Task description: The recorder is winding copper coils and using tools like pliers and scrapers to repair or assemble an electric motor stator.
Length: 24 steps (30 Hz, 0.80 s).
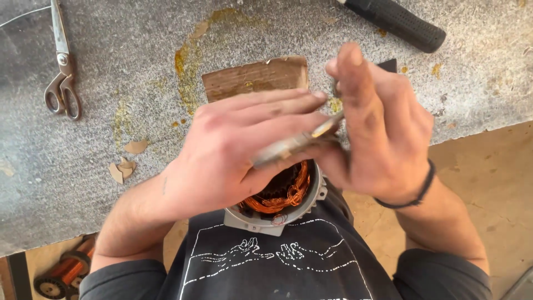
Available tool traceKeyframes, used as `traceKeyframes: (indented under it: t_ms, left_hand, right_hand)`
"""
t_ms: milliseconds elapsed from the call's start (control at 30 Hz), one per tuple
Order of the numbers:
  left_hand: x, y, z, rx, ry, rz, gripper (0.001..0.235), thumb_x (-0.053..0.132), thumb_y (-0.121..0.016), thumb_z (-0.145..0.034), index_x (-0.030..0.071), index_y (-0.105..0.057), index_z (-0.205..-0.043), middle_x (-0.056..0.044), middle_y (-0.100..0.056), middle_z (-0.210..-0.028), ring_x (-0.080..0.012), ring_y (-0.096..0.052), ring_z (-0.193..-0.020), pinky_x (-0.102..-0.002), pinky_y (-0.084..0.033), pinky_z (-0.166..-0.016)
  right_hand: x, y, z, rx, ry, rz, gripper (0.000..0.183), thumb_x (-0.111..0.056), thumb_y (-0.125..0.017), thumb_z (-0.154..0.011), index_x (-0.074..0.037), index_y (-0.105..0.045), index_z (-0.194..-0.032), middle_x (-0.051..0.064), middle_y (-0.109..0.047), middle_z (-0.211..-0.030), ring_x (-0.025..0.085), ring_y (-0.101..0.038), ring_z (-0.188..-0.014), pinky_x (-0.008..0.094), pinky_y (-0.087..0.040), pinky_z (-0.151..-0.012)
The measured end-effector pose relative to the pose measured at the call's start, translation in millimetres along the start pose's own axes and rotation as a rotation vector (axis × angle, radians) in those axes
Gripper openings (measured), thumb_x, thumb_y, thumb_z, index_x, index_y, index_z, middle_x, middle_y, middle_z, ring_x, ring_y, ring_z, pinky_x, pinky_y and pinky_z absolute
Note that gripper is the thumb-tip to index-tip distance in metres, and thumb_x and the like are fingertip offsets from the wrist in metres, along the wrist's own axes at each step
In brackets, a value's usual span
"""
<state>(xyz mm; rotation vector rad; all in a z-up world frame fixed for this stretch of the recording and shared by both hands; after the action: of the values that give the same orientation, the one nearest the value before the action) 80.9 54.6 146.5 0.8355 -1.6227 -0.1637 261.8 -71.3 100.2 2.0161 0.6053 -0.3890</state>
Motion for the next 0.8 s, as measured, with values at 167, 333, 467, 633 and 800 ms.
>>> traceKeyframes:
  t_ms: [167,333,467,633,800]
  left_hand:
    - [-24.5,12.1,26.6,-0.062,0.147,-0.043,0.023,0.017,-0.078,-0.097,0.006,-0.072,-0.117,-0.008,-0.076,-0.121,-0.0240,-0.076,-0.112,-0.041,-0.060,-0.102]
    - [-53.8,-1.1,56.4,0.001,0.273,0.106,0.018,0.013,-0.072,-0.097,0.006,-0.073,-0.114,-0.009,-0.076,-0.120,-0.0237,-0.075,-0.115,-0.038,-0.058,-0.100]
    - [-70.6,-14.4,84.0,0.063,0.378,0.567,0.028,0.021,-0.059,-0.104,0.004,-0.071,-0.122,-0.015,-0.070,-0.138,-0.0289,-0.069,-0.130,-0.039,-0.054,-0.113]
    - [-78.1,-29.6,115.3,0.092,0.314,0.582,0.050,0.041,-0.055,-0.105,0.003,-0.064,-0.137,-0.018,-0.059,-0.154,-0.0349,-0.051,-0.150,-0.046,-0.038,-0.129]
    - [-78.0,-34.6,133.3,0.087,0.283,0.489,0.053,0.042,-0.053,-0.106,0.005,-0.060,-0.143,-0.017,-0.055,-0.154,-0.0331,-0.048,-0.151,-0.048,-0.031,-0.133]
  right_hand:
    - [18.3,29.4,16.9,-0.595,-0.228,-0.371,0.044,-0.036,-0.072,-0.087,-0.009,-0.071,-0.122,0.007,-0.070,-0.083,0.024,-0.071,-0.073,0.036,-0.056,-0.064]
    - [16.0,45.9,26.3,-0.792,-0.387,-0.289,0.040,-0.038,-0.066,-0.090,-0.010,-0.071,-0.119,0.006,-0.076,-0.087,0.024,-0.073,-0.071,0.035,-0.055,-0.058]
    - [5.4,47.6,26.3,-1.057,-0.527,0.019,0.043,-0.042,-0.065,-0.089,-0.023,-0.073,-0.127,0.001,-0.080,-0.089,0.022,-0.075,-0.065,0.036,-0.058,-0.057]
    - [-28.1,38.3,-12.5,-1.326,-0.617,0.237,0.043,-0.049,-0.062,-0.093,-0.027,-0.068,-0.129,-0.001,-0.079,-0.086,0.020,-0.076,-0.074,0.036,-0.060,-0.062]
    - [-46.6,28.5,-12.6,-1.183,-0.593,0.313,0.055,-0.046,-0.060,-0.090,-0.019,-0.065,-0.137,0.001,-0.079,-0.102,0.020,-0.077,-0.077,0.035,-0.060,-0.059]
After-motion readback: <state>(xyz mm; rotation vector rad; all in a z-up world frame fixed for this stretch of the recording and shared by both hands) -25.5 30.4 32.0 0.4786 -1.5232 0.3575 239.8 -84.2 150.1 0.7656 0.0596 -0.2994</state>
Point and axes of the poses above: each hand's wrist, its own z-axis away from the middle knuckle, its own y-axis out of the back of the hand, x = y × z, the point moved 1 cm from there along -z, towards the middle knuckle
